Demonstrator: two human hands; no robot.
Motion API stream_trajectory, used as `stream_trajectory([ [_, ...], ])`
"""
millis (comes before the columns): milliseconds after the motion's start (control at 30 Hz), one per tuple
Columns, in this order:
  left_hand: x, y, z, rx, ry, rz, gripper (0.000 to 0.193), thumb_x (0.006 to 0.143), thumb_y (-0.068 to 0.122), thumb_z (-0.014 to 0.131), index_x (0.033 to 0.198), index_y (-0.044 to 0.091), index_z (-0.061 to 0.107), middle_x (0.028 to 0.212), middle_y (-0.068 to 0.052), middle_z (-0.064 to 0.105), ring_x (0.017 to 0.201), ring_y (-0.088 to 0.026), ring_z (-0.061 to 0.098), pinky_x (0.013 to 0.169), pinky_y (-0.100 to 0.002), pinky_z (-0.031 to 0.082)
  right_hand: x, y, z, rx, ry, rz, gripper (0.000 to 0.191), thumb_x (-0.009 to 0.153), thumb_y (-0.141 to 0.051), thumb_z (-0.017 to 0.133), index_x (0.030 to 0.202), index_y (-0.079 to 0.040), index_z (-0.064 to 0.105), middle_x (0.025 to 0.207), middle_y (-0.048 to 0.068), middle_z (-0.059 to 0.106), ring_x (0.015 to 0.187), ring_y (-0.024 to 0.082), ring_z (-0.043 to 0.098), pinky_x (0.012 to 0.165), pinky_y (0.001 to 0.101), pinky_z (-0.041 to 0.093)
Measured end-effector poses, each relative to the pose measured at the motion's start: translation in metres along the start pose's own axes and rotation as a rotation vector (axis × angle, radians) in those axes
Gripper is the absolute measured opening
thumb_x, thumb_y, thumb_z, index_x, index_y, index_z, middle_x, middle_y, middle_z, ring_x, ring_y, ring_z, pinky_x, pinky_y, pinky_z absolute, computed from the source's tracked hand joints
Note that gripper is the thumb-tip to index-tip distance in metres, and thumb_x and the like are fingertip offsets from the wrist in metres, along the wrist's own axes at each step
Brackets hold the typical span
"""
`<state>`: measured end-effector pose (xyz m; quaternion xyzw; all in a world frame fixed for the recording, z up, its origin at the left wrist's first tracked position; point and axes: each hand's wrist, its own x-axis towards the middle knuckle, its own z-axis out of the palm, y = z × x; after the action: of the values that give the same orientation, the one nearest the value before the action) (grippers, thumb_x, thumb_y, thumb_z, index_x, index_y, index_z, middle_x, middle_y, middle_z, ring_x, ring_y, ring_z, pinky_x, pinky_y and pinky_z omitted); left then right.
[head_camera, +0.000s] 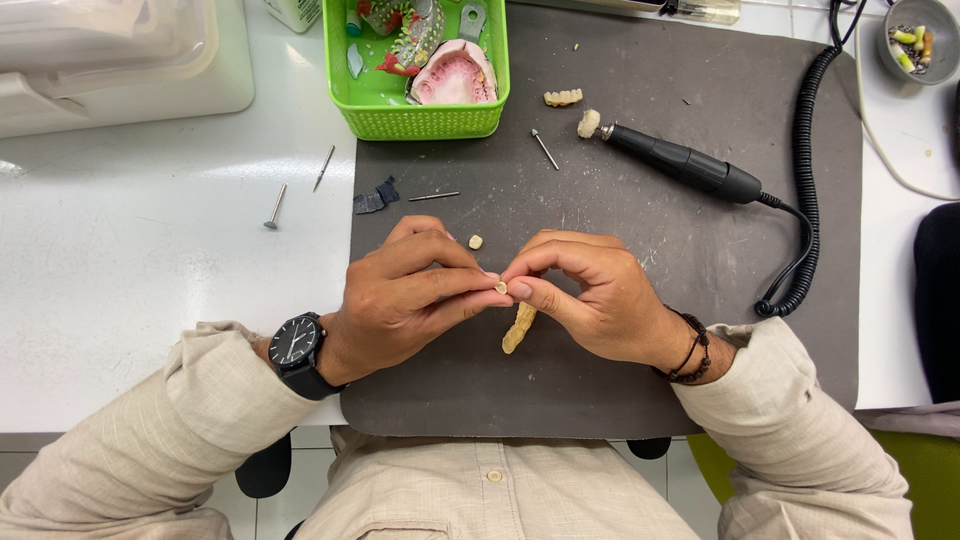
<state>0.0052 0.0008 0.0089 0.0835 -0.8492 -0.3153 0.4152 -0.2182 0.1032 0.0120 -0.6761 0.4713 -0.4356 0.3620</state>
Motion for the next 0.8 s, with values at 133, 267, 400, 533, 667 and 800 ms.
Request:
stream_trajectory([
  [133,0.000,0.000,0.001,0.013,-0.010,-0.005,0.020,0.086,0.017,0.088,0.100,0.007,0.078,0.091,-0.002,0.072,0.079,-0.014,0.067,0.086,-0.033,0.053,0.001,-0.001,0.000,0.021,0.016,-0.003,0.011,0.101,-0.011,0.069,0.107,-0.001,0.072,0.098,0.007,0.075,0.083,0.011,0.071,0.071,0.0233,0.057],
  [267,0.000,0.000,0.000,0.019,-0.018,-0.011,0.020,0.088,0.013,0.087,0.105,0.006,0.078,0.094,-0.002,0.073,0.080,-0.014,0.067,0.084,-0.033,0.052,-0.001,-0.005,0.000,0.046,0.063,-0.029,0.010,0.099,-0.004,0.071,0.108,0.000,0.071,0.099,0.009,0.074,0.087,0.012,0.070,0.074,0.0246,0.056],
  [400,-0.001,0.000,0.000,0.014,-0.035,-0.019,0.021,0.091,0.012,0.084,0.110,0.006,0.077,0.096,-0.002,0.073,0.082,-0.015,0.067,0.084,-0.032,0.052,0.000,-0.008,0.000,0.012,0.094,-0.055,0.012,0.095,0.000,0.076,0.106,-0.001,0.071,0.097,0.009,0.073,0.085,0.013,0.070,0.073,0.0252,0.056],
  [533,-0.003,-0.003,0.001,-0.011,-0.062,-0.030,0.021,0.094,0.013,0.080,0.114,0.008,0.075,0.100,-0.003,0.071,0.088,-0.017,0.068,0.086,-0.032,0.052,0.003,-0.008,0.002,-0.095,0.142,-0.124,0.016,0.090,0.000,0.081,0.102,-0.002,0.070,0.094,0.007,0.073,0.084,0.015,0.071,0.072,0.0258,0.056],
  [667,-0.004,-0.004,0.002,-0.022,-0.097,-0.053,0.020,0.096,0.015,0.077,0.115,0.008,0.074,0.103,-0.003,0.070,0.094,-0.019,0.068,0.088,-0.033,0.052,0.005,-0.009,0.003,-0.182,0.190,-0.180,0.021,0.086,-0.001,0.085,0.100,-0.003,0.070,0.093,0.007,0.073,0.083,0.016,0.070,0.071,0.0270,0.056],
  [800,-0.004,-0.004,0.002,-0.028,-0.120,-0.062,0.019,0.096,0.016,0.078,0.112,0.008,0.074,0.102,-0.003,0.071,0.093,-0.019,0.068,0.089,-0.033,0.052,0.006,-0.012,0.001,-0.243,0.204,-0.247,0.024,0.085,-0.002,0.088,0.101,-0.005,0.069,0.093,0.006,0.072,0.084,0.017,0.070,0.072,0.0281,0.055],
])
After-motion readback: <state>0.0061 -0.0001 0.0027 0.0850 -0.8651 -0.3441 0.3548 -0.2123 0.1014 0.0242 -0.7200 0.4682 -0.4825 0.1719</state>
